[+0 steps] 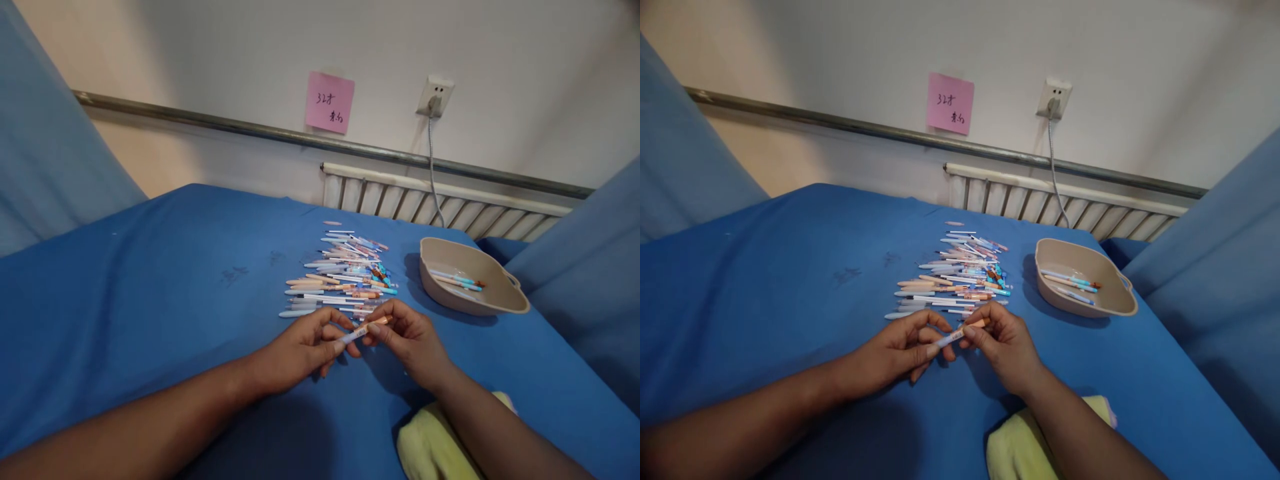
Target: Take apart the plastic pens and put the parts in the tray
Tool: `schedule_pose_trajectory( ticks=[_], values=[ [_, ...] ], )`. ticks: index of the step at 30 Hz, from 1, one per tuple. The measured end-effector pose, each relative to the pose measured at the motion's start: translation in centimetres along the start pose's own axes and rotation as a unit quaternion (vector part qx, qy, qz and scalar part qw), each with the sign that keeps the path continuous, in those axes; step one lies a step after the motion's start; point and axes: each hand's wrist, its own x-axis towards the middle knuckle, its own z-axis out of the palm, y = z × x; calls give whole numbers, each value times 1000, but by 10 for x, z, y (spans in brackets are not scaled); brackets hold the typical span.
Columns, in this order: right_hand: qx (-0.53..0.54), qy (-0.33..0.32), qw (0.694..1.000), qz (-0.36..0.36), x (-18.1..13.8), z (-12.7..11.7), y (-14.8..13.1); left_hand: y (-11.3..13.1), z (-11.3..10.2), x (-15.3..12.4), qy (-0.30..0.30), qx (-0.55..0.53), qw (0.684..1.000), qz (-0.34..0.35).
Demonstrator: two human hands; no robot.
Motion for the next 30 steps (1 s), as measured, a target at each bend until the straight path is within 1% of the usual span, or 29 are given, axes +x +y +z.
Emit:
schedule_pose_trajectory(
  ticks=[5, 8, 11, 14, 16, 18, 21, 23, 25, 27, 30],
  values=[
    [-5, -34, 999, 7, -2, 3, -1, -1, 5, -2, 19, 0, 1000, 1],
    [-21, -51, 998, -3, -3, 5, -2, -3, 6, -2, 29, 21, 999, -8],
    [-107, -76, 991, -32, -4, 3, -2, -5, 6, -2, 31, 67, 997, -18],
    [-234, -88, 965, -80, -5, 1, -2, -5, 4, -3, 33, 137, 990, -2],
    [-283, -79, 950, -103, -5, 0, -1, -4, 4, -4, 44, 194, 980, 19],
    [-310, -68, 942, -109, -5, -1, 1, -1, 5, -6, 58, 251, 965, 46],
    [-340, -62, 934, -85, -4, 0, 3, 2, 6, -9, 64, 309, 945, 85],
    [-337, -70, 936, -68, -4, 0, 4, 1, 6, -9, 60, 311, 944, 89],
    [-313, -75, 944, -74, -5, 1, 5, -1, 6, -7, 60, 280, 955, 71],
    [-294, -74, 947, -109, -5, 1, 4, -4, 5, -5, 64, 231, 970, 46],
    [-294, -83, 936, -177, -4, 0, 3, -6, 4, -3, 46, 181, 982, 30]
  ],
)
